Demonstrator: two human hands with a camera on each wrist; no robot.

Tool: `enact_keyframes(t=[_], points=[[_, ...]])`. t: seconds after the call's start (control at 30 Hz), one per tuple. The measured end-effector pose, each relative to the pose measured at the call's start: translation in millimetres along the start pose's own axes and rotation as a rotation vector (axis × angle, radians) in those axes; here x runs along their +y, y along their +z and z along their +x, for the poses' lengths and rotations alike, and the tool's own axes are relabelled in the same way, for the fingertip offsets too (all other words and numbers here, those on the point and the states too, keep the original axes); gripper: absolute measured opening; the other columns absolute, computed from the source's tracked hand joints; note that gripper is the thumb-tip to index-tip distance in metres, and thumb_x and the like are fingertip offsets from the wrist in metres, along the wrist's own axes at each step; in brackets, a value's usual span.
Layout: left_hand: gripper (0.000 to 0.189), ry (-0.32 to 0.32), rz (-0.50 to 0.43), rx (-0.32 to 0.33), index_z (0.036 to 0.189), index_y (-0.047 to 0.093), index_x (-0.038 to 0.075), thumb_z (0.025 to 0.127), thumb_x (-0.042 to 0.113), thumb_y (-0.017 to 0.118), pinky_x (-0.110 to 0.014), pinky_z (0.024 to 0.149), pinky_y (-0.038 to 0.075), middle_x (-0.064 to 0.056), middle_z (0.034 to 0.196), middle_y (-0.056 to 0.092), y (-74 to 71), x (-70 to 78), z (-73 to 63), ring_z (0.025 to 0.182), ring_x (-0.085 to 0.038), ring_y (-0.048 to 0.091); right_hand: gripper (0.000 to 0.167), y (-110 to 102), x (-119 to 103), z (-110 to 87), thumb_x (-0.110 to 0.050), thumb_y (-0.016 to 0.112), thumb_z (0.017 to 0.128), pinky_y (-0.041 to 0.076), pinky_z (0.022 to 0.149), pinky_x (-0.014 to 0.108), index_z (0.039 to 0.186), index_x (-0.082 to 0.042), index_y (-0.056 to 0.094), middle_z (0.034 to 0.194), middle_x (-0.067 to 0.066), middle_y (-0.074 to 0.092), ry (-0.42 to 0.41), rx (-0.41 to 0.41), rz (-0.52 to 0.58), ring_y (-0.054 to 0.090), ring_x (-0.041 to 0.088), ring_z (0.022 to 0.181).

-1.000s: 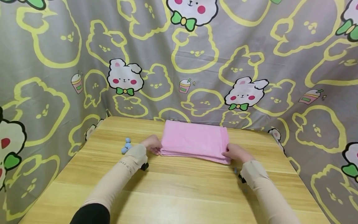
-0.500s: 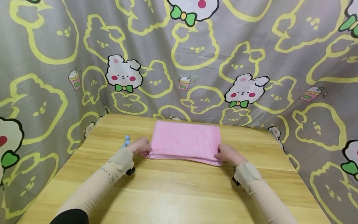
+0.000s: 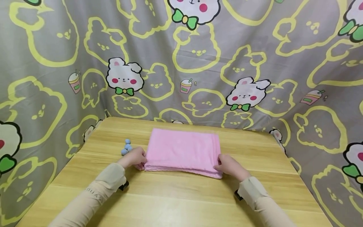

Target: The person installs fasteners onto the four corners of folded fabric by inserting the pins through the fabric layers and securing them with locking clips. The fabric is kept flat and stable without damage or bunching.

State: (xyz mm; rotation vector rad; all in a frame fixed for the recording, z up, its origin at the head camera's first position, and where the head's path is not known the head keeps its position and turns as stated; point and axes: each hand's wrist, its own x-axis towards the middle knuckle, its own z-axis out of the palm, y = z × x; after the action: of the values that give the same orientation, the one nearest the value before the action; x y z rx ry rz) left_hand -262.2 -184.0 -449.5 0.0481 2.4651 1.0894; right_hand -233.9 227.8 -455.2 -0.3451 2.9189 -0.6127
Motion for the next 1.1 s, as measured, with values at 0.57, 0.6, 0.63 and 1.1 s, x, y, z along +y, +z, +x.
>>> enact_keyframes(t=[0.57, 0.6, 0.63, 1.1], points=[[0.035, 0.243, 0.309, 0.203, 0.108, 0.061, 0.002, 0.091, 0.033, 0.064, -0.036, 0.074, 0.052, -0.015, 0.103, 0.067, -22.9, 53.1, -23.7, 0.087, -0.024, 0.061, 0.039, -54, 11, -23.1, -0.029, 0.06, 0.096, 0.048, 0.065, 0.034, 0.118, 0.003, 0.059, 0.087, 0.01, 0.065, -0.011, 0.046, 0.081, 0.057, 0.017, 0.074], [0.036, 0.257, 0.315, 0.208, 0.111, 0.062, 0.003, 0.091, 0.033, 0.064, -0.039, 0.078, 0.053, -0.016, 0.107, 0.067, -21.4, 58.1, -24.9, 0.092, -0.026, 0.063, 0.04, -58, 13, -26.2, -0.029, 0.06, 0.096, 0.049, 0.067, 0.034, 0.12, 0.003, 0.058, 0.09, 0.01, 0.066, -0.009, 0.064, 0.086, 0.058, 0.016, 0.076], [0.037, 0.271, 0.321, 0.211, 0.113, 0.062, 0.004, 0.091, 0.034, 0.064, -0.042, 0.082, 0.053, -0.017, 0.11, 0.067, -19.5, 62.9, -26.0, 0.096, -0.028, 0.063, 0.041, -63, 15, -29.4, -0.029, 0.06, 0.096, 0.049, 0.067, 0.035, 0.122, 0.003, 0.058, 0.092, 0.011, 0.066, -0.001, 0.079, 0.096, 0.058, 0.017, 0.077], [0.041, 0.489, 0.244, 0.266, 0.125, 0.062, 0.006, 0.091, 0.028, 0.068, -0.047, 0.095, 0.05, -0.018, 0.123, 0.064, 16.6, 100.8, -21.8, 0.112, -0.034, 0.06, 0.036, -69, 55, -61.3, -0.024, 0.062, 0.095, 0.045, 0.066, 0.031, 0.12, 0.003, 0.06, 0.094, 0.01, 0.065, 0.076, 0.188, 0.163, 0.055, 0.016, 0.078]])
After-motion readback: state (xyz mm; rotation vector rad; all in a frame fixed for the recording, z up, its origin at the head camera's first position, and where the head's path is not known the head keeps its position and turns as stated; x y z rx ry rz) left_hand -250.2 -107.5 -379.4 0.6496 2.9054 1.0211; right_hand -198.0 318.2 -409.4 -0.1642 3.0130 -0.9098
